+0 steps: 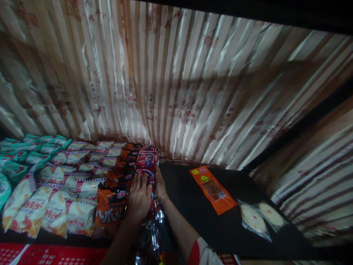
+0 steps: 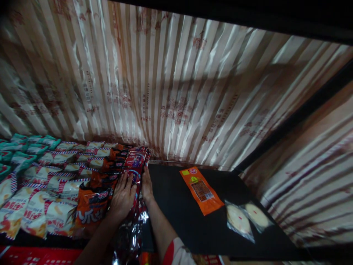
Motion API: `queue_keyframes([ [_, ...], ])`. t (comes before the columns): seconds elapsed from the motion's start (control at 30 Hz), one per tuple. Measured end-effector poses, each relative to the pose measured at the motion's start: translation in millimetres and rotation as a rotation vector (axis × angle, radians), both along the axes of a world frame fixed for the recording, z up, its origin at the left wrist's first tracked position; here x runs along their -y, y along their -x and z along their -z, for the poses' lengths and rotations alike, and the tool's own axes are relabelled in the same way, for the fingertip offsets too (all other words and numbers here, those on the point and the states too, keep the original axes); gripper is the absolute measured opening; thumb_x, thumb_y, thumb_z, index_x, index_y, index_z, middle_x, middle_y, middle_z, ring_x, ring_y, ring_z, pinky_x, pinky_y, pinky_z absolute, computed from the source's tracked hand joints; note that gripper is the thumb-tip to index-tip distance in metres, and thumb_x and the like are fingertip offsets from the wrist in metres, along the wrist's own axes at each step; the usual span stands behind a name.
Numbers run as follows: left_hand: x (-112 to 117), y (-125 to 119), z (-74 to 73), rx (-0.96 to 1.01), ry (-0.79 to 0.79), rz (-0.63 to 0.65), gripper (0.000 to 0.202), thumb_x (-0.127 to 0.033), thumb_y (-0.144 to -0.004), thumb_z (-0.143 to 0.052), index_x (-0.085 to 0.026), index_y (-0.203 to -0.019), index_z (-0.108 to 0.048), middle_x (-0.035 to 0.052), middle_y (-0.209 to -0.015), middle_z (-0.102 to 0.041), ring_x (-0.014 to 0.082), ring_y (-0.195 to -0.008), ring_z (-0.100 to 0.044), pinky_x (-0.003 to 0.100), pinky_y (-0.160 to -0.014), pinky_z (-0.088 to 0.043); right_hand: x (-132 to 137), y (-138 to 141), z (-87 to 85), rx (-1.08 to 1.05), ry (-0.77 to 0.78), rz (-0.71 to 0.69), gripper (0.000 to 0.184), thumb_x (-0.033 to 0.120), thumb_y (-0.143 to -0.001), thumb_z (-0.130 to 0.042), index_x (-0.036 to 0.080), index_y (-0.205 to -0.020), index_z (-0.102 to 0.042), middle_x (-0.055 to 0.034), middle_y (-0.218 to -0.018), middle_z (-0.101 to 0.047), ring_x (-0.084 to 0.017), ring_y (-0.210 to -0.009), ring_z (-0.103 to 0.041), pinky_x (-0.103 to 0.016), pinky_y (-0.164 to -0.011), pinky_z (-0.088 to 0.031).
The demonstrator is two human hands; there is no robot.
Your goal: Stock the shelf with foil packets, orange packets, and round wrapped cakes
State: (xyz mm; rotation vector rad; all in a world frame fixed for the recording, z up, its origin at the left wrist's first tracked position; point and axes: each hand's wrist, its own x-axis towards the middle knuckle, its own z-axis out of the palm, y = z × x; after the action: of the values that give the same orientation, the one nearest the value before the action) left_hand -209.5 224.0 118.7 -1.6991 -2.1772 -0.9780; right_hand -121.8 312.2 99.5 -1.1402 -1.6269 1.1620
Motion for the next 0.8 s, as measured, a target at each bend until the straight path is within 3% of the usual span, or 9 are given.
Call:
queue_keyframes([
  [0.17,1.6,-1.1,-6.2,-0.007,0.022,-0.012,0.046,-0.031,-0.089,-0.035,-0.01,-0.127,-0.051,0.0176,-0.137,-0.045,0.0303,-0.128,-0.04,0.046,-0.102,-0.038,-1.6,1.0,1.1,0.012,0.0,-0.018,0.068,0.061,-0.088,-0.022,0.019,-0.139,-0.037,-0.0036,-0.148,-0.029,-0.017,-0.138,-0.02,-0.036,-0.114,-0.015],
  [0.4,10.0,-0.5,-26.3,-0.007,0.116,-0.007,0.048,-0.031,-0.09,-0.034,-0.007,-0.129,-0.047,0.0211,-0.14,-0.039,0.0314,-0.131,-0.036,0.046,-0.104,-0.036,1.5,-12.4,-4.2,-0.099,0.057,0.017,0.067,0.065,-0.085,-0.029,0.026,-0.138,-0.037,0.0011,-0.151,-0.021,-0.016,-0.14,-0.015,-0.037,-0.114,-0.011],
  [0.8,24.9,-2.9,-33.2,-0.008,0.087,0.028,0.049,-0.032,-0.091,-0.031,-0.007,-0.132,-0.043,0.0202,-0.141,-0.038,0.0299,-0.134,-0.031,0.048,-0.106,-0.033,89.8,-54.9,-1.4,-0.159,0.108,0.038,0.068,0.065,-0.085,-0.033,0.023,-0.138,-0.039,-0.0012,-0.15,-0.025,-0.017,-0.139,-0.018,-0.038,-0.116,-0.009],
])
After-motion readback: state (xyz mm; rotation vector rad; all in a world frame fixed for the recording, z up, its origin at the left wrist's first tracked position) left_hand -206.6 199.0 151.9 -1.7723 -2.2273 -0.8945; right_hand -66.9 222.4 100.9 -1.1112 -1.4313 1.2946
